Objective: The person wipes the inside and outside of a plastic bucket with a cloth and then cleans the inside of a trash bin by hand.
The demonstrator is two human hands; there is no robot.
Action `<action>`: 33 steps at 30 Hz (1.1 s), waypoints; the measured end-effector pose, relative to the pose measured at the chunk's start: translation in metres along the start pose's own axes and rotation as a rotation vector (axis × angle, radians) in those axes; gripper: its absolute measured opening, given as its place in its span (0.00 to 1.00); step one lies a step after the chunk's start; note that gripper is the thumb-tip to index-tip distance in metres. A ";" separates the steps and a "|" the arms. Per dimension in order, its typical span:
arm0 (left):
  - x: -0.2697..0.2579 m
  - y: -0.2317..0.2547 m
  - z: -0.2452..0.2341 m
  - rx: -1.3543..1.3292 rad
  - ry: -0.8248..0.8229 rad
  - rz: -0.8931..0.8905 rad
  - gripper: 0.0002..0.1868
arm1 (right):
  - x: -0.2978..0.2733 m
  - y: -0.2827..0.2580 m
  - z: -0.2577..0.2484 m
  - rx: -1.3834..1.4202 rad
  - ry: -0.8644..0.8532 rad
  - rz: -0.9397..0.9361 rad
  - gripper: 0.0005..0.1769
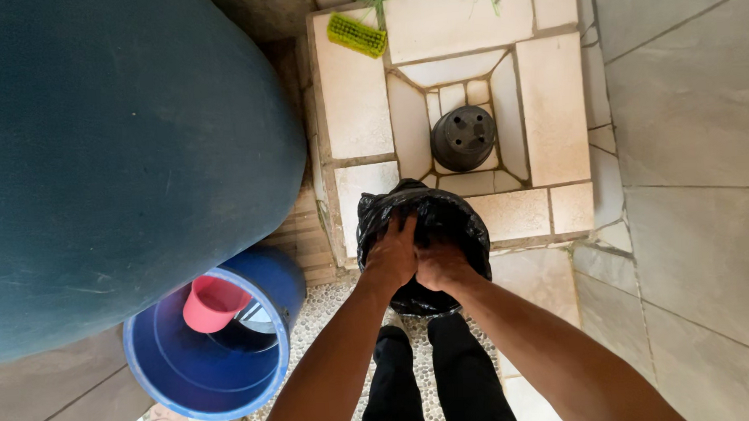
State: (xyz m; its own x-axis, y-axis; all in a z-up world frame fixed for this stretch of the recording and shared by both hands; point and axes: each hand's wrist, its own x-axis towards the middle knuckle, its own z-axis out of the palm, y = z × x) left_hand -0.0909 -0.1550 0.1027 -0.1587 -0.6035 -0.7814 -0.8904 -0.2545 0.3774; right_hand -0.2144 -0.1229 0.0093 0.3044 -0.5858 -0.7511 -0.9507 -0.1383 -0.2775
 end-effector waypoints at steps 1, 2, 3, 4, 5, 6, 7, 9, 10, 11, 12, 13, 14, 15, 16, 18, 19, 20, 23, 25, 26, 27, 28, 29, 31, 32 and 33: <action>-0.001 -0.002 -0.002 0.002 -0.002 -0.004 0.45 | 0.007 0.009 0.016 -0.063 -0.058 0.017 0.28; -0.001 -0.002 -0.005 0.005 0.004 0.019 0.47 | 0.016 0.019 0.032 -0.125 -0.115 0.036 0.27; 0.000 -0.002 -0.009 0.007 0.009 0.042 0.48 | 0.024 0.025 0.049 -0.122 -0.116 0.036 0.27; 0.001 -0.002 -0.013 0.009 0.009 0.041 0.48 | 0.031 0.028 0.063 -0.168 -0.211 -0.034 0.24; 0.001 -0.003 -0.017 0.020 -0.007 0.073 0.47 | 0.035 0.029 0.071 -0.213 -0.305 -0.106 0.23; 0.000 -0.003 -0.018 0.030 -0.025 0.104 0.46 | 0.035 0.027 0.074 -0.212 -0.308 -0.107 0.23; 0.000 -0.005 -0.017 0.029 -0.027 0.102 0.46 | 0.032 0.019 0.070 -0.102 -0.330 -0.084 0.22; 0.004 -0.007 -0.013 0.132 0.094 0.265 0.45 | 0.020 0.001 0.046 0.003 -0.352 -0.061 0.22; 0.007 -0.007 -0.010 0.129 0.094 0.265 0.45 | 0.013 -0.008 0.031 0.035 -0.275 -0.044 0.22; 0.009 -0.006 -0.006 0.087 0.076 0.210 0.44 | 0.006 -0.015 0.015 0.066 -0.198 -0.030 0.24; 0.010 -0.008 -0.002 0.047 0.058 0.150 0.42 | 0.002 -0.022 -0.001 0.151 -0.252 0.101 0.25; 0.009 -0.011 0.001 0.046 0.058 0.145 0.42 | 0.002 -0.025 -0.014 0.235 -0.310 0.231 0.26; 0.007 -0.014 0.004 0.051 0.033 0.105 0.36 | 0.004 -0.026 -0.024 0.236 -0.313 0.226 0.26; 0.006 -0.018 0.006 0.056 0.007 0.066 0.30 | 0.007 -0.024 -0.031 -0.055 -0.138 0.072 0.30; 0.007 -0.022 0.009 0.057 0.003 0.069 0.30 | 0.009 -0.019 -0.034 -0.345 0.035 -0.083 0.37; 0.010 -0.031 0.014 0.316 -0.168 0.060 0.31 | 0.010 -0.009 -0.036 -0.365 -0.036 -0.092 0.34; 0.012 -0.033 0.019 0.313 -0.169 0.063 0.31 | 0.008 -0.003 -0.036 -0.385 -0.104 -0.105 0.31; 0.015 -0.038 0.022 0.565 -0.227 0.080 0.27 | 0.008 -0.002 -0.036 -0.386 -0.102 -0.109 0.31; 0.029 -0.055 0.025 0.895 -0.314 0.127 0.23 | -0.004 0.005 -0.030 -0.532 -0.206 -0.064 0.30; 0.036 -0.056 0.026 0.973 -0.341 0.158 0.23 | -0.013 -0.002 -0.030 -0.593 -0.175 -0.125 0.34; 0.034 -0.055 0.026 0.868 -0.269 0.158 0.22 | -0.018 -0.008 -0.036 -0.593 -0.176 -0.127 0.34; 0.032 -0.054 0.023 0.762 -0.198 0.157 0.22 | -0.023 -0.015 -0.043 -0.584 -0.348 -0.094 0.30; 0.027 -0.052 0.018 0.763 -0.200 0.155 0.22 | -0.028 -0.023 -0.051 -0.573 -0.519 -0.064 0.26; 0.020 -0.049 0.012 0.608 -0.066 0.235 0.21 | -0.035 -0.030 -0.058 -0.572 -0.520 -0.066 0.26; 0.008 -0.041 -0.004 0.448 0.068 0.320 0.22 | -0.047 -0.035 -0.072 -0.068 -0.109 -0.021 0.22; 0.000 -0.042 -0.014 0.422 0.131 0.442 0.21 | -0.053 -0.035 -0.078 -0.070 -0.107 -0.018 0.22; -0.006 -0.042 -0.024 0.394 0.195 0.563 0.21 | -0.061 -0.033 -0.083 0.041 0.057 -0.095 0.19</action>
